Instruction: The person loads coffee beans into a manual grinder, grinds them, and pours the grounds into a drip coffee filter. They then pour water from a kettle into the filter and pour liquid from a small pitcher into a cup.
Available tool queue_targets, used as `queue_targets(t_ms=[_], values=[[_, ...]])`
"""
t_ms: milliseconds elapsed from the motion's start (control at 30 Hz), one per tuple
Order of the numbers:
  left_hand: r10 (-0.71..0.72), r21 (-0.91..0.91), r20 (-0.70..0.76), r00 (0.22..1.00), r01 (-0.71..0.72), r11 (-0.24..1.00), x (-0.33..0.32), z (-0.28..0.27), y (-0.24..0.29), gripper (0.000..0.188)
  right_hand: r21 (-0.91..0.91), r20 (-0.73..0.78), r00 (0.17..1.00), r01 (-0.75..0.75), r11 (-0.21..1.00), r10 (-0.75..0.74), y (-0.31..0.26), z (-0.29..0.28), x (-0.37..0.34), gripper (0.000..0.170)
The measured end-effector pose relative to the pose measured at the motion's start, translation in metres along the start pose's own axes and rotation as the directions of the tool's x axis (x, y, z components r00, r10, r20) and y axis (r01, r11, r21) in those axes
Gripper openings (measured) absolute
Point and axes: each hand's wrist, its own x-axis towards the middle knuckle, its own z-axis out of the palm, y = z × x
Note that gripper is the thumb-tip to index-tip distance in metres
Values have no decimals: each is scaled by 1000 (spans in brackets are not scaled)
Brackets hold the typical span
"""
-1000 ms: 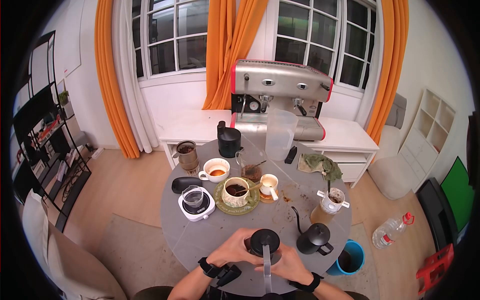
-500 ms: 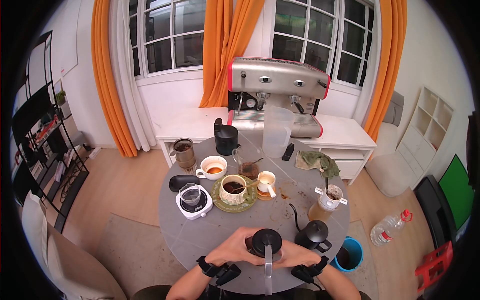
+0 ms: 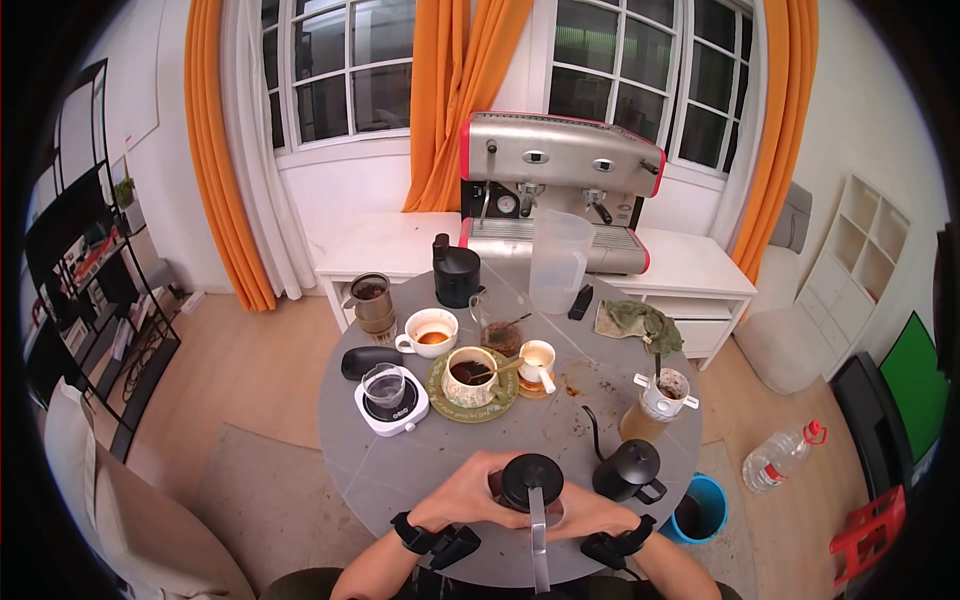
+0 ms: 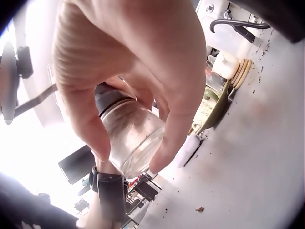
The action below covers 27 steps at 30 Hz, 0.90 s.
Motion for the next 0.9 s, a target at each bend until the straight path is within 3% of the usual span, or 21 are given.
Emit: queue_targets(t_ms=[133, 200, 433, 500, 533, 600, 700, 833, 900], values=[[-9, 11, 5, 1000, 8, 1000, 0, 1, 2, 53, -72, 28, 990, -135, 988, 137, -10, -6, -1, 81], [-16, 37, -13, 1000, 16, 999, 1, 1, 2, 53, -138, -39, 999, 5, 990, -10, -9, -1, 4, 83], [3, 11, -53, 999, -3, 1000, -1, 3, 2, 54, -312, -177, 972, 94, 946, -155, -8, 14, 13, 83], [17, 22, -104, 994, -15, 1000, -2, 4, 4, 55, -454, -280, 946, 17, 891, -160, -4, 18, 14, 83], [17, 22, -104, 994, -14, 1000, -2, 3, 4, 55, -454, -280, 947, 16, 891, -160, -3, 21, 14, 83], [99, 102, -114, 989, -88, 991, 0, 2, 1, 57, -467, -427, 901, -142, 873, -81, -3, 28, 13, 82], [65, 19, -232, 971, -62, 998, 2, 8, 6, 52, -442, -442, 888, -93, 892, -127, 1, 31, 12, 82], [64, -3, -187, 980, -66, 998, 3, 2, 1, 48, -414, -342, 935, -62, 908, -93, -13, 26, 8, 83], [48, 18, -173, 984, -46, 999, 2, 1, 4, 46, -372, -293, 956, -119, 921, 5, -18, 24, 6, 83]])
